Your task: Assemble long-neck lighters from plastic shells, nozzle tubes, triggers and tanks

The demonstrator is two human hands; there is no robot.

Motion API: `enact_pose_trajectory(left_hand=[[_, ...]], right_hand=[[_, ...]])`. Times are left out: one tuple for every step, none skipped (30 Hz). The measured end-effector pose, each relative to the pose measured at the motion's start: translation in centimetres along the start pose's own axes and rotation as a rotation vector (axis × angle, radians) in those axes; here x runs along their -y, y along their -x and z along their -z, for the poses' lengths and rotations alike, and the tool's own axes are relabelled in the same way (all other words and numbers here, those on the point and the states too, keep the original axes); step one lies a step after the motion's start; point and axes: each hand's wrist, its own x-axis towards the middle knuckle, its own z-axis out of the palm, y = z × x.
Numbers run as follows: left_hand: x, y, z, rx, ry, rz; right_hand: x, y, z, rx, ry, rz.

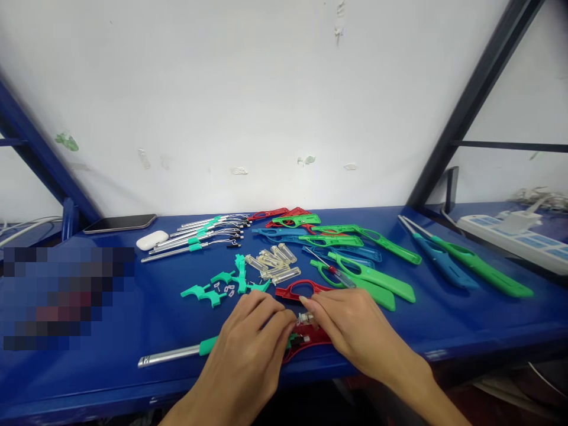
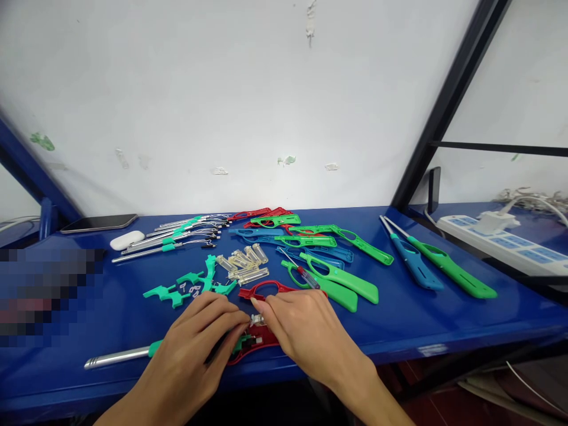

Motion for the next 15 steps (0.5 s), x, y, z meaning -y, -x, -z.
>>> enact_pose_trajectory(left_hand=[[0.01,0.11,-0.03,0.0,-0.001,-0.004],[0.03,0.22,-0.05,-0.001,-0.002,-0.01],[0.05,0.32,-0.08,-0.003,-0.005,-0.014],[0.06,0.4,-0.11,-0.005,-0.006,-0.019],[0.08,0.45,-0.13,-0.007,-0.006,-0.028],[0.09,0.46,-0.15,-0.008,-0.004,-0.035],[0.1,0.45,-0.17,-0.012,-0.002,-0.04],[0.1,0.4,-0.17,-0.017,0.0,-0.042],[0.1,0.34,-0.15,-0.021,0.001,-0.04],[0.09,0.27,-0.13,-0.027,0.001,-0.034],[0.09,0.2,-0.1,-0.035,0.001,-0.025],[0.08,0.15,-0.06,-0.043,0.001,-0.016],[0.07,0.11,-0.02,-0.05,0.0,-0.007],[0.06,0.07,0.01,-0.051,-0.001,0.0],[0.06,0.04,0.04,-0.054,-0.002,0.005]], right_hand=[[-0.01,0.0,-0.02,0.005,-0.003,0.004],[-0.02,-0.01,-0.04,0.011,-0.006,0.009],[-0.03,-0.04,-0.06,0.015,-0.007,0.016],[-0.03,-0.08,-0.09,0.02,-0.008,0.025],[-0.03,-0.12,-0.11,0.023,-0.009,0.034],[-0.03,-0.14,-0.13,0.024,-0.009,0.043],[-0.03,-0.15,-0.15,0.023,-0.008,0.048],[-0.02,-0.15,-0.17,0.018,-0.008,0.05],[-0.01,-0.14,-0.18,0.009,-0.006,0.048],[0.0,-0.11,-0.19,-0.002,-0.004,0.042],[0.02,-0.08,-0.18,-0.013,-0.001,0.033],[0.04,-0.05,-0.16,-0.025,0.001,0.025],[0.06,-0.01,-0.14,-0.034,0.002,0.016],[0.09,0.01,-0.11,-0.04,0.001,0.011],[0.12,0.03,-0.08,-0.042,0.0,0.006]])
